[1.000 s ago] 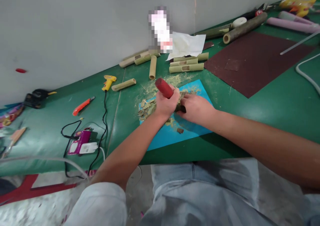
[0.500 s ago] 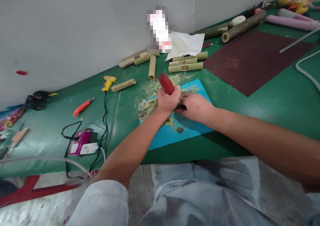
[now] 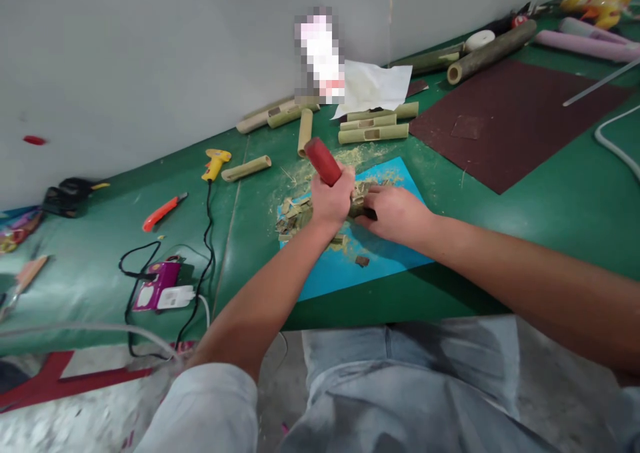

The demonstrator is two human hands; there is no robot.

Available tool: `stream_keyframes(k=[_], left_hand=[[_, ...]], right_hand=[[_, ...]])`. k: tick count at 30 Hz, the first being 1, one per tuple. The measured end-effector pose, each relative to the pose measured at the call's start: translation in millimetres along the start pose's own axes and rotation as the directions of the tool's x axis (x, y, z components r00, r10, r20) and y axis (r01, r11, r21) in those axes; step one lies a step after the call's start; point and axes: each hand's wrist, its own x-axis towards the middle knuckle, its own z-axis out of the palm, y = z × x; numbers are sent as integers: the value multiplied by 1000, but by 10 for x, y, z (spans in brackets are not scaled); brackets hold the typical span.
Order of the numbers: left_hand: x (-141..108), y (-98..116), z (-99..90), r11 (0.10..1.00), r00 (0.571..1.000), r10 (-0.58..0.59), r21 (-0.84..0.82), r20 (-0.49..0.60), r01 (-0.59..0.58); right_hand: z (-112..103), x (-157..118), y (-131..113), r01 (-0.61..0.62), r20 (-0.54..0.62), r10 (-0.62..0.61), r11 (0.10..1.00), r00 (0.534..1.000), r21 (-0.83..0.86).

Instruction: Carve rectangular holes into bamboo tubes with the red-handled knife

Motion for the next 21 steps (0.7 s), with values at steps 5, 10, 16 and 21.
stream_keyframes(k=[5,10,16,21], left_hand=[[5,35,-40,991,998,37,-129,57,-29],[-9,39,-115,992,998,56,-118,40,-51],[-73,33,-134,997,999,28,-75,44,-24],[-76,26,-123,998,999,33,-60,41,-31]], right_hand=[[0,-17,-39,4,-8,-4,1000,1000,-18],[-20,-36,-58,8,-12,-8,1000,1000,-22],[-25,-61,-83,7,-23,-8,999,1000,-34],[-3,-58,-86,13,-39,-14,999,999,-41]])
